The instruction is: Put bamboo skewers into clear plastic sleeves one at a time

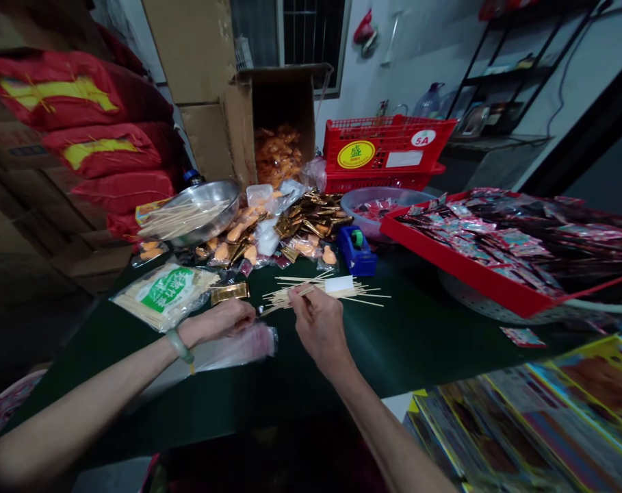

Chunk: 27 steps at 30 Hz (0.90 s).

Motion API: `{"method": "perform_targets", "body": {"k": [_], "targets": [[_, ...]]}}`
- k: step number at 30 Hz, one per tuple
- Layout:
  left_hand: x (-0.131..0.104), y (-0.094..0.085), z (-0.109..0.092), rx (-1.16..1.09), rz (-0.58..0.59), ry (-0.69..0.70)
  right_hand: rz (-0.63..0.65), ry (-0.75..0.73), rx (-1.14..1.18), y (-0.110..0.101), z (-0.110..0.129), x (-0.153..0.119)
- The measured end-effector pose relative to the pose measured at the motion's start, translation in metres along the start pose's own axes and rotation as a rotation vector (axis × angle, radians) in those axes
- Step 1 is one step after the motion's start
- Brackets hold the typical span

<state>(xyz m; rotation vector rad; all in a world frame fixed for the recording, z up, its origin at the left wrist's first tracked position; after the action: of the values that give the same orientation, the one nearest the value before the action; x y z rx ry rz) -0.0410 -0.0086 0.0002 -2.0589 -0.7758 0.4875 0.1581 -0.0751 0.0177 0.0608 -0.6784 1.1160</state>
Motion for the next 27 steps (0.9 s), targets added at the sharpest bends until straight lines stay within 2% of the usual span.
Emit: {"method": "perform_targets", "body": {"k": [4, 7, 12, 17, 20, 23, 25, 27], "targets": [[-0.011, -0.002, -0.006, 0.091, -0.058, 0.093, 0.003, 0.015, -0.006, -0.005, -0.001, -0.002], [-0.014, -0.004, -0.014, 0.169, -0.033, 0.131, -0.002, 0.006, -0.034, -0.003, 0.000, -0.002], [-0.010, -0.004, -0.020, 0.268, 0.026, 0.061, 0.009, -0.018, -0.056, 0.001, 0.001, -0.003], [-0.005, -0.006, -0.015, 0.259, 0.037, 0.057, 0.007, 0.011, -0.051, 0.001, -0.001, -0.005], [-0.002, -0.008, -0.008, 0.245, 0.046, 0.084, -0.005, 0.107, 0.059, 0.000, -0.002, -0.003], [-0.001, -0.009, -0.004, 0.254, 0.036, 0.100, -0.111, 0.268, 0.257, -0.004, 0.002, 0.001], [-0.004, -0.011, -0.008, 0.274, 0.006, 0.109, -0.176, 0.345, 0.355, -0.008, 0.006, 0.005], [-0.009, -0.014, -0.017, 0.293, -0.028, 0.114, -0.182, 0.382, 0.413, -0.010, 0.009, 0.007]]}}
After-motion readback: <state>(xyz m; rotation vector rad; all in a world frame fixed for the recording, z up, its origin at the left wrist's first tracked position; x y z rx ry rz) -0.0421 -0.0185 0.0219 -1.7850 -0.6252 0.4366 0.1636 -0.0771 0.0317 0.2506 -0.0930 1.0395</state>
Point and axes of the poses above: each hand's wrist, its own x-axis towards the middle knuckle, its own y-axis out of the palm, z = x × y, the point moved 1 cm from there along x, towards the middle knuckle, and after that the axes turned 6 degrees about -z, right-handed, at the moved point
